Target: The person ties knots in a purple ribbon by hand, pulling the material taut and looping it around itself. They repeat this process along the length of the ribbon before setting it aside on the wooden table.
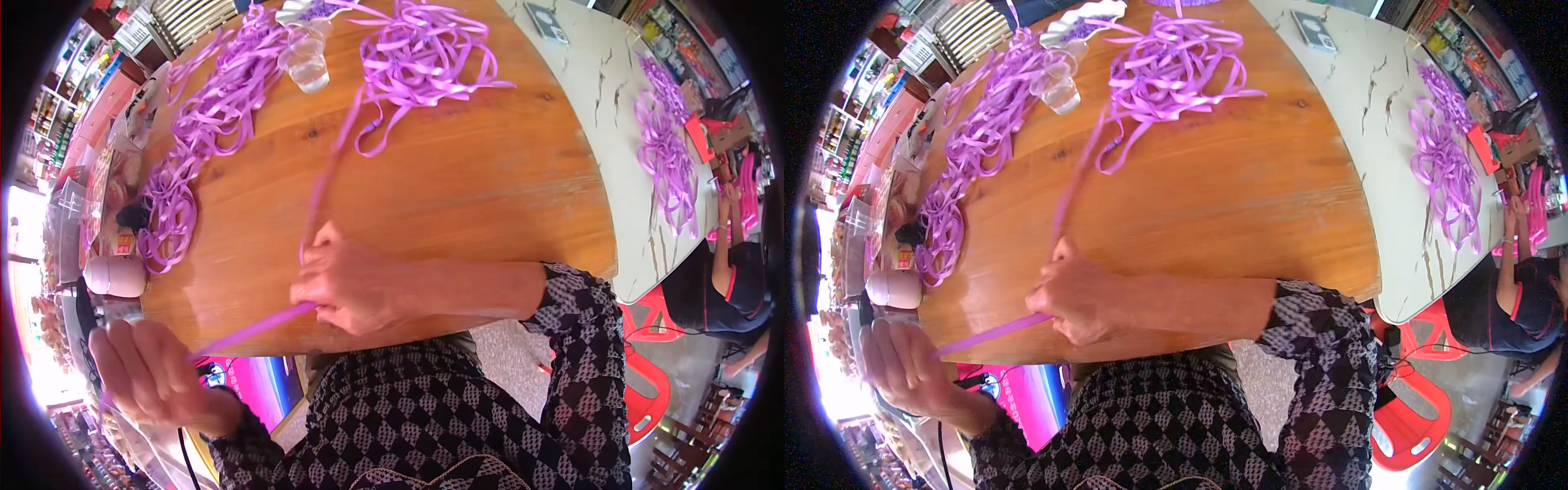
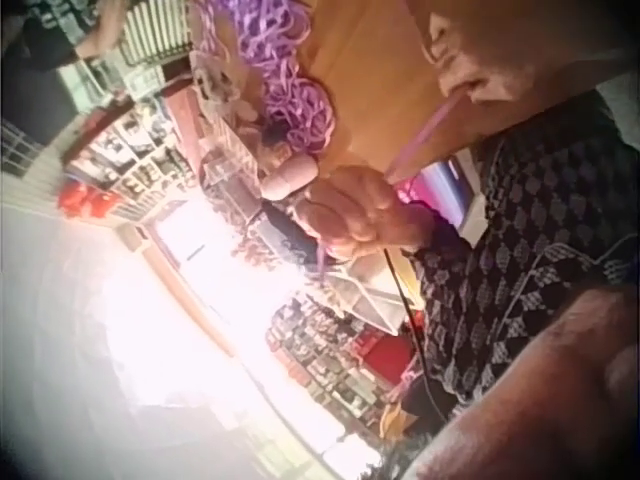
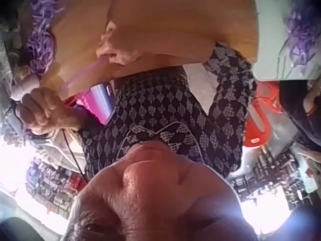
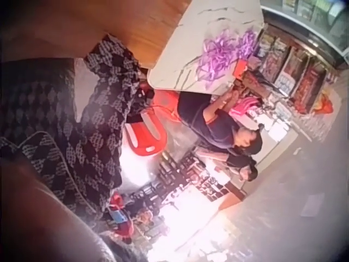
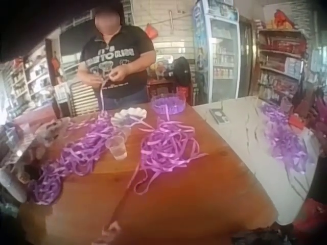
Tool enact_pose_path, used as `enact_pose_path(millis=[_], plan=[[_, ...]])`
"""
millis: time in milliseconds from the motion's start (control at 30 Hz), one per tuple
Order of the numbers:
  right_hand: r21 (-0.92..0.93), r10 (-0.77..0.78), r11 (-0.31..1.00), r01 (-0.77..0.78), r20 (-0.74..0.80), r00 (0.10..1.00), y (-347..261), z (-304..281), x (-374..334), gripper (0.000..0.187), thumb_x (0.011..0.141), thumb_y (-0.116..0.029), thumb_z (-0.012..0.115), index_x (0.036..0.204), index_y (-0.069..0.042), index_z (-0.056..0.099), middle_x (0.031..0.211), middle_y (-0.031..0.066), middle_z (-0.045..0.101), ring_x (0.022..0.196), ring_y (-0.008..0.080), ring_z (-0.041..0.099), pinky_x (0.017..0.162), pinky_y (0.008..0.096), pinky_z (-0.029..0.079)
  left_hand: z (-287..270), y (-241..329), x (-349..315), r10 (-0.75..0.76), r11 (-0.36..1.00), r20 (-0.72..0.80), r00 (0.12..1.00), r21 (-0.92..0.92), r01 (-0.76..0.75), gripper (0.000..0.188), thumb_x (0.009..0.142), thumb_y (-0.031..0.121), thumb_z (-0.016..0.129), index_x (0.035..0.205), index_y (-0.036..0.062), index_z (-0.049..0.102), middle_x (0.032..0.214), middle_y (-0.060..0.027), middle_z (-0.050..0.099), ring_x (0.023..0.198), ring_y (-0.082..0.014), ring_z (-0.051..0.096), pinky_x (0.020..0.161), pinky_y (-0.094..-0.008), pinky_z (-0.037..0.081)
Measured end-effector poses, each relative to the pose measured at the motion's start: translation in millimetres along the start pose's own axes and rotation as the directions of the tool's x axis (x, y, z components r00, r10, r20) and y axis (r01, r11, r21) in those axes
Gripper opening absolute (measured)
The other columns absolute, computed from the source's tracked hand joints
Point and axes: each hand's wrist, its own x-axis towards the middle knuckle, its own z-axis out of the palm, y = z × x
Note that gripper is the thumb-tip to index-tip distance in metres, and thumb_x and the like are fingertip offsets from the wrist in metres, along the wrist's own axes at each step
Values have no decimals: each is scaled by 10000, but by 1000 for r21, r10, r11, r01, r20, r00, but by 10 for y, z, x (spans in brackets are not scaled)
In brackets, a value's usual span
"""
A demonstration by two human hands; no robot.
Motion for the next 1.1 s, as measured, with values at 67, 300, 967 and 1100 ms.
enact_pose_path(millis=[67, 300, 967, 1100], plan=[[-139, -40, 990, 18, -153, 987, 40, -202, -121, 149, 695, -106, 638, 839, -80, 608, 792, 44, 566, 868, 214, 532, 846, 391, 336, -259, 177, 36, 50, 979, 28, 998, 196, -54, 78, 900, 58, 492, 895, -6, 535, 582, 22, 355, 470, -100, 299, 440, -249, 258], [420, 545, 822, -383, -392, 741, 223, -989, -1062, 31, 754, -33, 661, 777, -14, 653, 676, 22, 575, 638, 81, 524, 626, 239, 413, -1401, 471, -116, 185, 703, -436, 881, 685, 191, 127, 912, 113, 501, 852, 10, 545, 603, 53, 316, 497, -33, 231, 460, -201, 202], [675, 761, 623, -394, -407, 505, -362, -560, -1334, 9, 802, -4, 607, 802, 2, 613, 610, -8, 545, 527, 63, 499, 477, 213, 382, 60, -1363, -137, -825, 478, -85, 559, 421, 770, 212, 798, 174, 682, 898, -11, 652, 746, -32, 629, 592, -77, 541, 560, -184, 420], [287, 561, 810, -511, -632, 535, -259, -304, -1425, 29, 778, 11, 606, 804, 3, 614, 652, 42, 551, 553, 109, 510, 497, 234, 394, 29, -1303, -150, -842, 495, -126, 524, 200, 845, 212, 839, 188, 626, 956, 12, 634, 810, -88, 652, 539, -77, 514, 468, -185, 351]])
